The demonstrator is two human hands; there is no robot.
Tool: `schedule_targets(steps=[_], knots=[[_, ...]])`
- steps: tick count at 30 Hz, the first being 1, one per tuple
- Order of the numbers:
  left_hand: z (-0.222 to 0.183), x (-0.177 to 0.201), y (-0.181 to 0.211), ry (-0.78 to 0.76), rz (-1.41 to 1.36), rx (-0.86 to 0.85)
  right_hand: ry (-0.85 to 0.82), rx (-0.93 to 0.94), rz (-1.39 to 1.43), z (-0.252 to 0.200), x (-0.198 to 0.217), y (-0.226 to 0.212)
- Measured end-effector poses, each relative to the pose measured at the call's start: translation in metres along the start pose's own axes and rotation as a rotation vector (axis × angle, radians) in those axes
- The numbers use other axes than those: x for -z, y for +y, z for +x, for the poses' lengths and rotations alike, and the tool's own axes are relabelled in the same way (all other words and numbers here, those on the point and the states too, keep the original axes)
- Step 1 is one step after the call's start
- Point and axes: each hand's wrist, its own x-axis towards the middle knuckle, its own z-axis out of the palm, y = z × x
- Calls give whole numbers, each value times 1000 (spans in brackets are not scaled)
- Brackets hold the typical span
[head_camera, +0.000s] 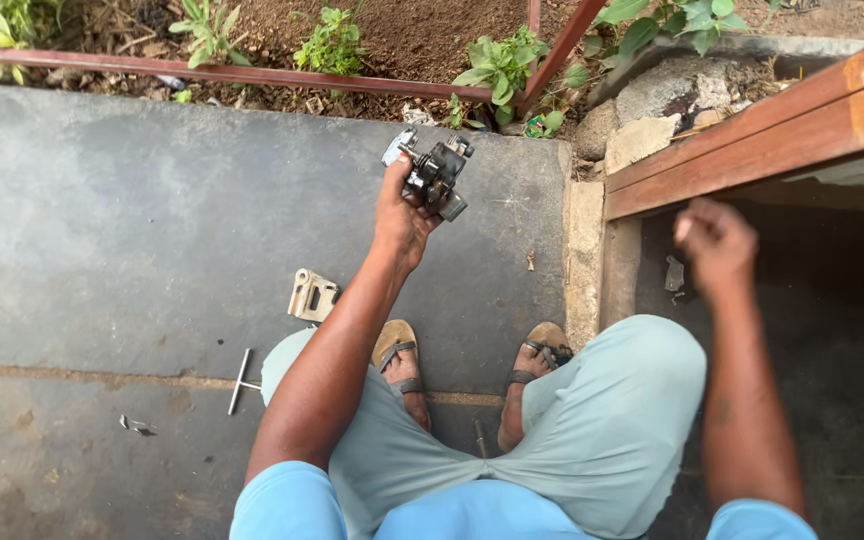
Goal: The person removes internal components from a motorcycle brake caliper using a screwdriver and cleans the parts with a cloth.
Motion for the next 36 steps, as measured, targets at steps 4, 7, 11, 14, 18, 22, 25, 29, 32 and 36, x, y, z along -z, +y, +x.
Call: schedule_targets(steps=[4,7,11,14,18,22,25,29,32,36], knots=[[7,-2,0,0,-4,-8,-79,-223,-92,-69,-31,51],[6,-3,-3,42,10,-16,-121,-563,-104,-100,-47,51],[2,-13,-4,93,55,2,-77,-882,-6,-126,-38,40],[1,-19,-4,105,71,-3,17,-1027,123,-140,-25,59],[-2,-33,-4,132,85,-27,195,-1093,328,-189,-28,69],[-19,-44,-2,95,110,-98,366,-1062,558,-204,-20,59],[-31,-53,1,104,117,-137,468,-984,747,-191,-10,50],[-54,-64,2,111,80,-199,571,-792,1016,-138,17,31],[-74,-68,0,100,30,-249,253,-461,1149,-87,47,2],[-105,-72,0,119,-13,-360,-117,-278,1244,-28,67,-57]])
